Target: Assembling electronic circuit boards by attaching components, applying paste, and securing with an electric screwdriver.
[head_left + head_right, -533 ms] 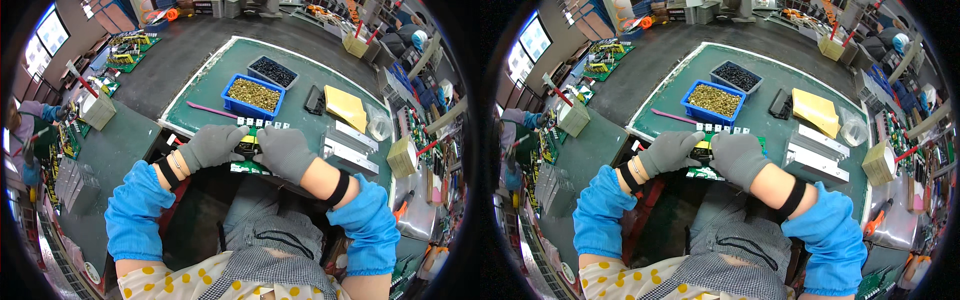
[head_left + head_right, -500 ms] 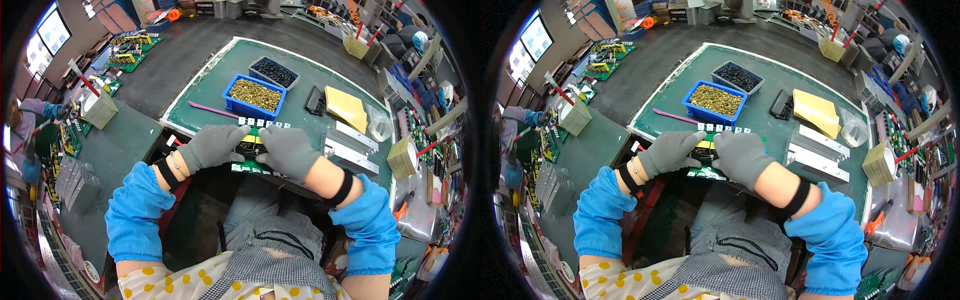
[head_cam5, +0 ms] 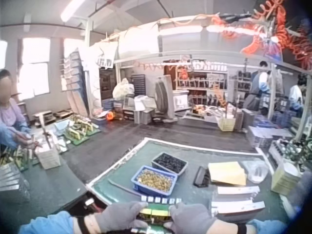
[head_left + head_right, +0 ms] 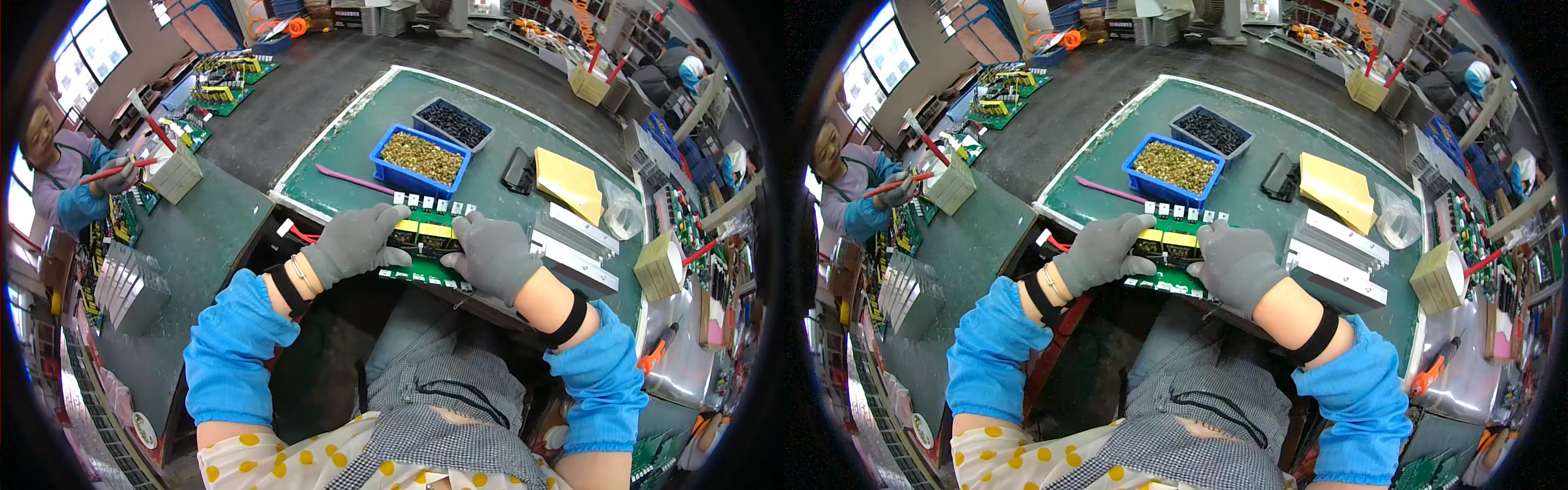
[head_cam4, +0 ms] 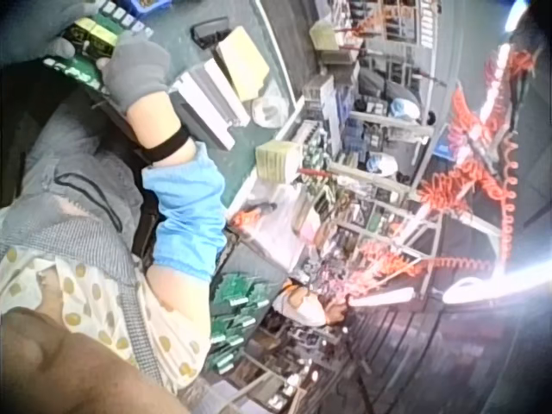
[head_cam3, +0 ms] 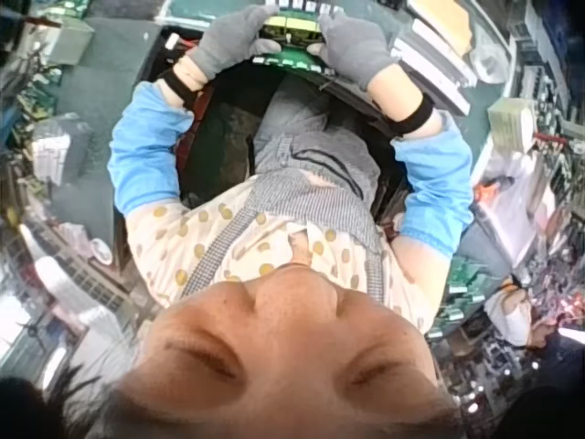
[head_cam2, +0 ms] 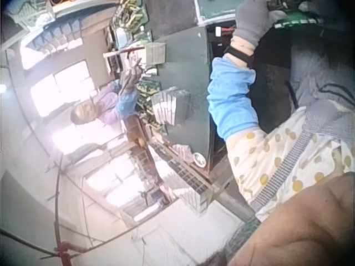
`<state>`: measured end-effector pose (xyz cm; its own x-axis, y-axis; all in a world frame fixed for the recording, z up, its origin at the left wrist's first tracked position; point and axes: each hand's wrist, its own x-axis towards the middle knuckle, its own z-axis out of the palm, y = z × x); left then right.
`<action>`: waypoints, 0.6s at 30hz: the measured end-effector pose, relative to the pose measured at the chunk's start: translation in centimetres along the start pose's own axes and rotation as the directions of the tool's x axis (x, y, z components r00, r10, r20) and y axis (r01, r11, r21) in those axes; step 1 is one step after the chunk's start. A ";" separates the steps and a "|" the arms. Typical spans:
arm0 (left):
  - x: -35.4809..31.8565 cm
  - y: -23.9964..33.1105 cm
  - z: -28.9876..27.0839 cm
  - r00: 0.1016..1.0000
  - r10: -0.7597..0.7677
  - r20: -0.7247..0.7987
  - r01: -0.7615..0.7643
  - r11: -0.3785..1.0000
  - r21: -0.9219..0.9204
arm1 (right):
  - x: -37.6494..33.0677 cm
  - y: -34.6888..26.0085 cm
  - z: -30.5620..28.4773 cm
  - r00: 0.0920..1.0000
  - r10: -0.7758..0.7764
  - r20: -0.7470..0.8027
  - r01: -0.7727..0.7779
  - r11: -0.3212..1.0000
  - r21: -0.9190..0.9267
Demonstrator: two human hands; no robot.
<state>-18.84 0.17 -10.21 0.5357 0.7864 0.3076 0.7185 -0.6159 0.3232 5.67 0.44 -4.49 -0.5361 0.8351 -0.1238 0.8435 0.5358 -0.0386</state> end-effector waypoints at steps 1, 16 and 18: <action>0.3 -0.4 0.3 0.998 0.049 -0.039 -0.047 0.998 0.044 | 0.1 0.0 0.0 1.000 -0.006 -0.014 0.006 1.000 0.003; 0.7 -1.1 0.0 0.985 0.150 -0.084 -0.152 0.988 -0.014 | -0.7 0.5 0.6 0.994 0.016 -0.110 -0.001 0.990 0.142; 0.5 -0.9 -0.4 0.995 0.100 -0.017 -0.101 0.989 -0.107 | -1.1 0.7 0.5 0.998 0.043 -0.046 -0.041 0.998 0.056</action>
<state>-19.41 1.04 -9.95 0.5971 0.7199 0.3538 0.6089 -0.6939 0.3843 6.86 -0.15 -4.83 -0.5000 0.8623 -0.0796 0.8652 0.4934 -0.0892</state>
